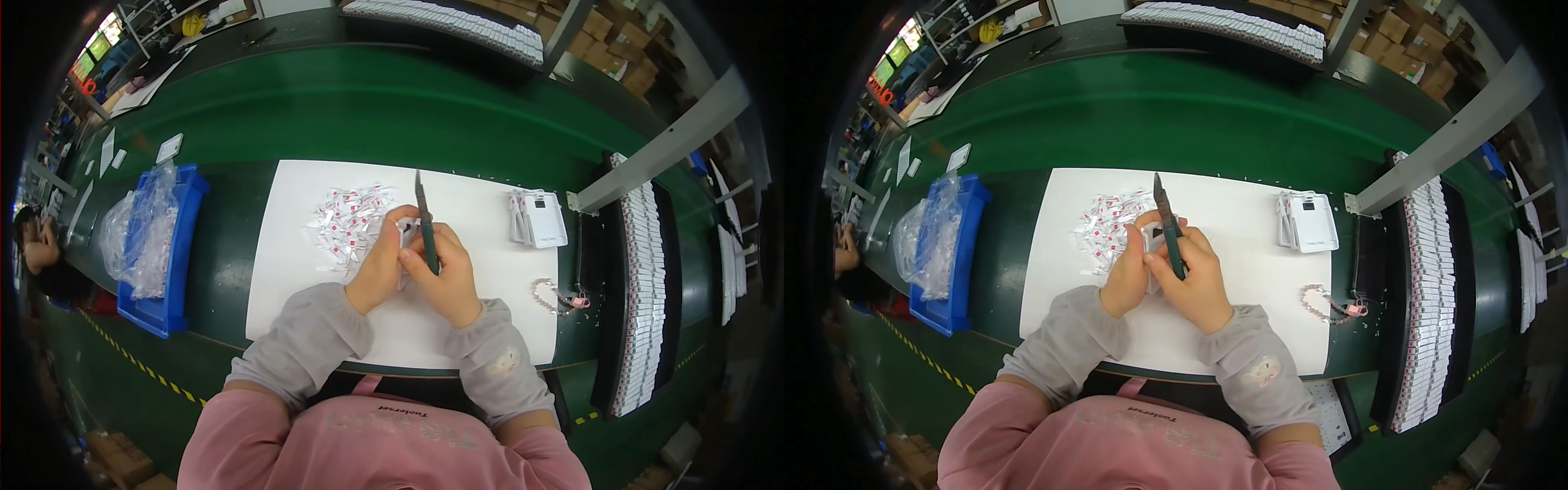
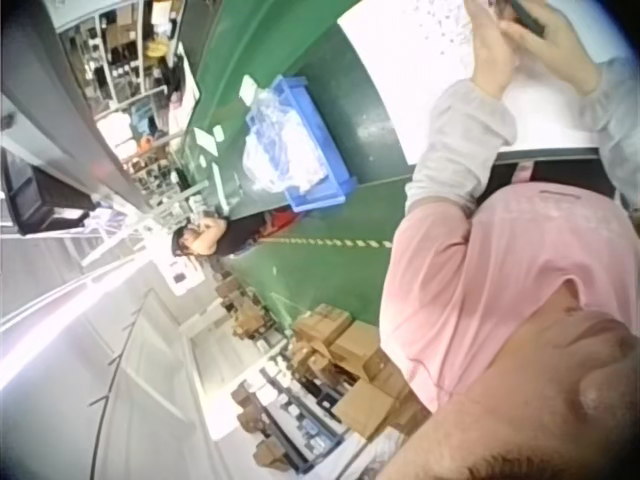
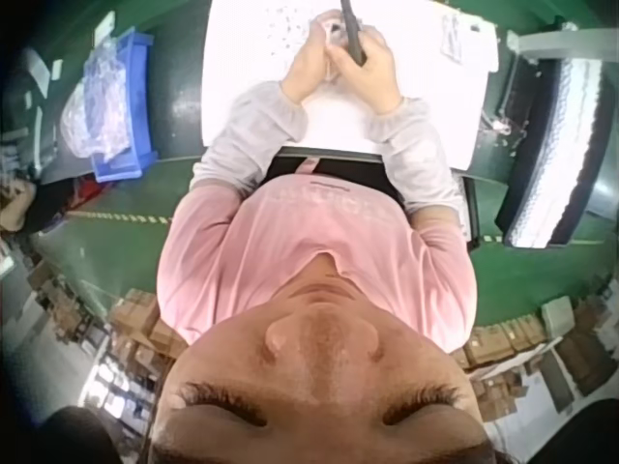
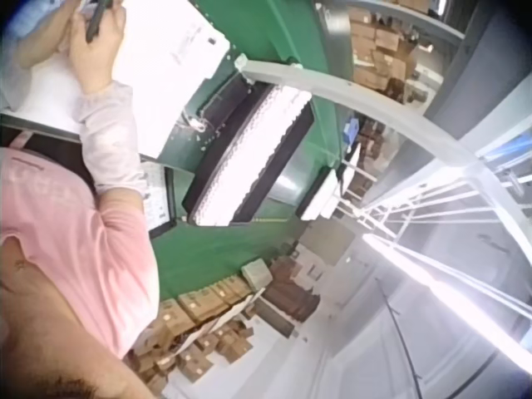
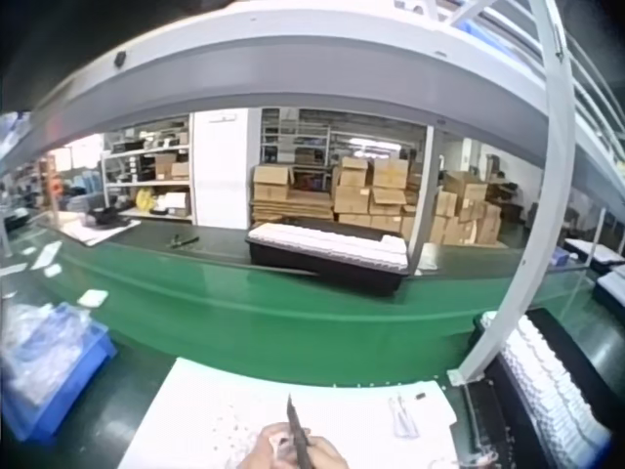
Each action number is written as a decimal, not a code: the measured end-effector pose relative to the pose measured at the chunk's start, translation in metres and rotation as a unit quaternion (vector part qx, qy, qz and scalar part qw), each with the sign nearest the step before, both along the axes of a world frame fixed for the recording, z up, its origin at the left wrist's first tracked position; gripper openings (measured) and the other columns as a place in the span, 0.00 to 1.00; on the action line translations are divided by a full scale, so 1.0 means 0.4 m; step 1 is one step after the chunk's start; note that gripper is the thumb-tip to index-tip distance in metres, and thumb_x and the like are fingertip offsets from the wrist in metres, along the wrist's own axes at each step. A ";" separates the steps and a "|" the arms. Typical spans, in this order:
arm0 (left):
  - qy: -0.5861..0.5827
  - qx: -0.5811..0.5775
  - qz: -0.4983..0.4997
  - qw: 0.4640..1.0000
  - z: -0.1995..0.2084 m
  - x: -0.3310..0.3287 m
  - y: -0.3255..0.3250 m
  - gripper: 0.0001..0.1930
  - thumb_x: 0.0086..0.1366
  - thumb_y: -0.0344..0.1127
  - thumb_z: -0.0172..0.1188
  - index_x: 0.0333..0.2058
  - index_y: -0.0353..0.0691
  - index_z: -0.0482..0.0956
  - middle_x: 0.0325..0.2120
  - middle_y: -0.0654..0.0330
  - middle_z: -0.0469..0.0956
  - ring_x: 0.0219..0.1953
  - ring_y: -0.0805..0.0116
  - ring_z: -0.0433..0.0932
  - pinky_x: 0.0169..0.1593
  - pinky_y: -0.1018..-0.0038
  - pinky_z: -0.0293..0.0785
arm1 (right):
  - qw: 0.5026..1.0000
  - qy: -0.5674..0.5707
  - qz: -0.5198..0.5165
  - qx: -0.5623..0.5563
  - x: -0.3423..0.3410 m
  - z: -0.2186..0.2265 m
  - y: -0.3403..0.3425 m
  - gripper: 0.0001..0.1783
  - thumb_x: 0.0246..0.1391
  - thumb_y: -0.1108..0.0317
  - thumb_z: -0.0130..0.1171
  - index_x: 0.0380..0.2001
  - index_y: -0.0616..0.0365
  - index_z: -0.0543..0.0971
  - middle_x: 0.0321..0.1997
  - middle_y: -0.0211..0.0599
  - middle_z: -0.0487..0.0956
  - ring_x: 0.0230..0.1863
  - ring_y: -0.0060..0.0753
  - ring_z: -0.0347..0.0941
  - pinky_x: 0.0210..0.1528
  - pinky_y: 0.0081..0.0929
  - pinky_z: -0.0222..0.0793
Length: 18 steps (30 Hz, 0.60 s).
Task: Trimming excess plastic components using diagonal cutters at an assembly line station.
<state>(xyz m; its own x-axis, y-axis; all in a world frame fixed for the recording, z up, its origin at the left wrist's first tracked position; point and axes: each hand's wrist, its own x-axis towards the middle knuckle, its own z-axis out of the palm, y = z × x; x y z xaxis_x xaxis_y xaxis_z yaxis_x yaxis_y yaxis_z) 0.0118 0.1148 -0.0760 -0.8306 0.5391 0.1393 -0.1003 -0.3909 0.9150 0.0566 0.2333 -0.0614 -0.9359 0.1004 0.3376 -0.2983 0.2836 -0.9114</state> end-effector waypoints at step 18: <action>-0.091 0.173 -0.045 0.980 -0.008 -0.052 -0.038 0.34 0.65 0.67 0.25 0.49 0.44 0.64 0.51 0.45 0.67 0.47 0.59 0.71 0.48 0.63 0.73 | 0.912 -0.275 0.280 -0.121 0.033 0.036 0.053 0.13 0.60 0.63 0.54 0.36 0.64 0.77 0.28 0.27 0.75 0.26 0.14 0.65 0.29 0.15 0.62</action>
<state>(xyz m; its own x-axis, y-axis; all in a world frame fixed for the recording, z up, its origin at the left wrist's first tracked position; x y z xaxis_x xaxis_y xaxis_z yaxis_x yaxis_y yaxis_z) -0.0089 0.0996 -0.0793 -0.8100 0.5580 0.1805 -0.2975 -0.6562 0.6934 0.0699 0.2546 -0.0469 -0.8849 -0.4351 -0.1663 0.1854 -0.0015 -0.9827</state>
